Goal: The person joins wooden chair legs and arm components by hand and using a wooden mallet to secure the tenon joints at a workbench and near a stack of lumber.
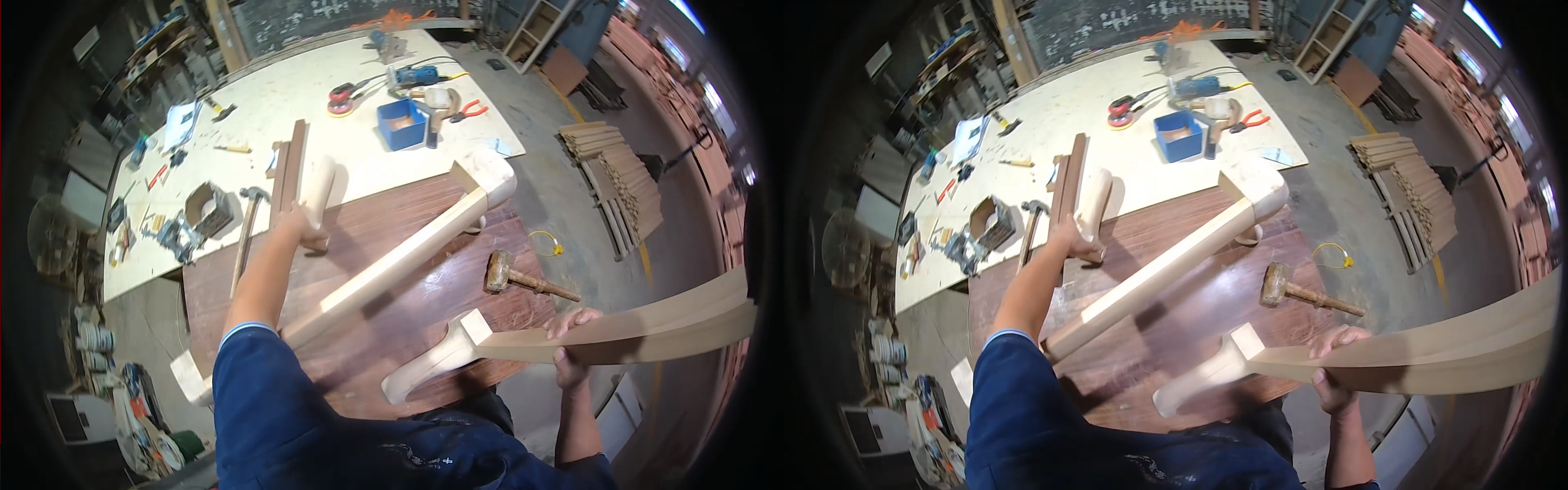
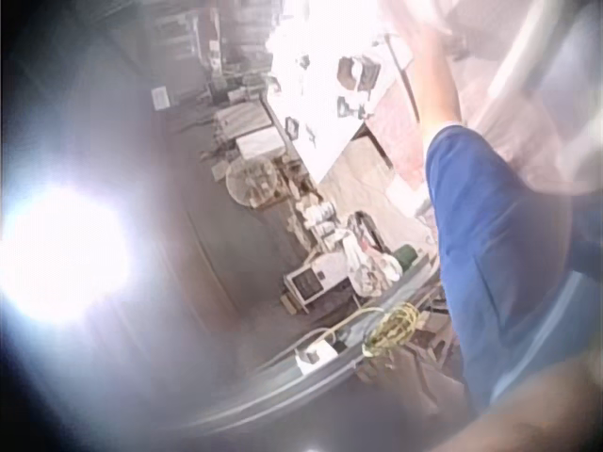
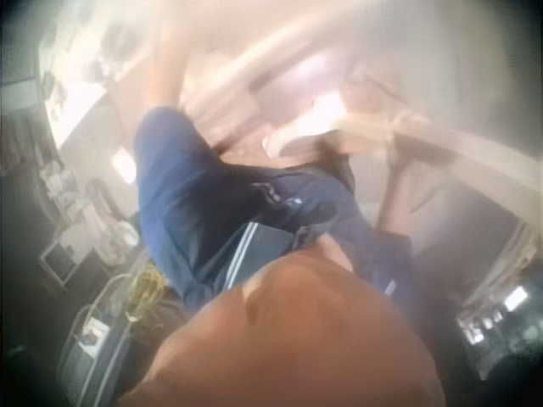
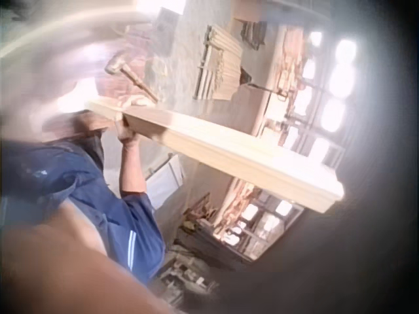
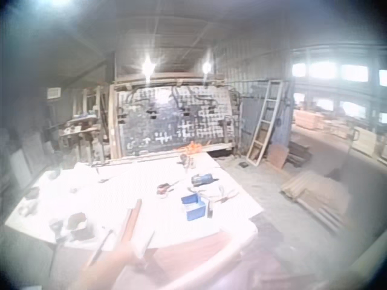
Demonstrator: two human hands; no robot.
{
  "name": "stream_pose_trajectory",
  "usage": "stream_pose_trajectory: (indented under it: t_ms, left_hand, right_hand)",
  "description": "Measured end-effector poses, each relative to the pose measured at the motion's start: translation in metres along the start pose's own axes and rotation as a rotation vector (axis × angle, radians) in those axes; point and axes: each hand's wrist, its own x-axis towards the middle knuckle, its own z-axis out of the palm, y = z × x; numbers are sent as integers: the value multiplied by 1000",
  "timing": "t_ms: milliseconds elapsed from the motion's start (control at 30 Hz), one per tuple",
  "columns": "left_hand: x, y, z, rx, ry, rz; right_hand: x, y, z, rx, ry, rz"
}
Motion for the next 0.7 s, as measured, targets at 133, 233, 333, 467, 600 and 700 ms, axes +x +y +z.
stream_pose_trajectory:
  t_ms: [133,233,333,467,600,700]
  left_hand:
    - [23,-9,14,32,50,25]
    - [25,-22,-2,-211,-148,19]
    - [-5,-13,-18,-1281,-302,-45]
    - [-48,-17,-49,-1427,-320,41]
    - [-128,-15,-87,-1724,-294,405]
    - [-209,18,-110,-1819,-267,608]
  right_hand:
    - [-4,-2,4,95,99,93]
    - [-8,3,-5,53,51,56]
    - [-10,5,-3,72,52,40]
    - [-9,-4,5,41,10,35]
    - [4,-17,13,81,-63,43]
    - [25,-35,1,88,-212,-117]
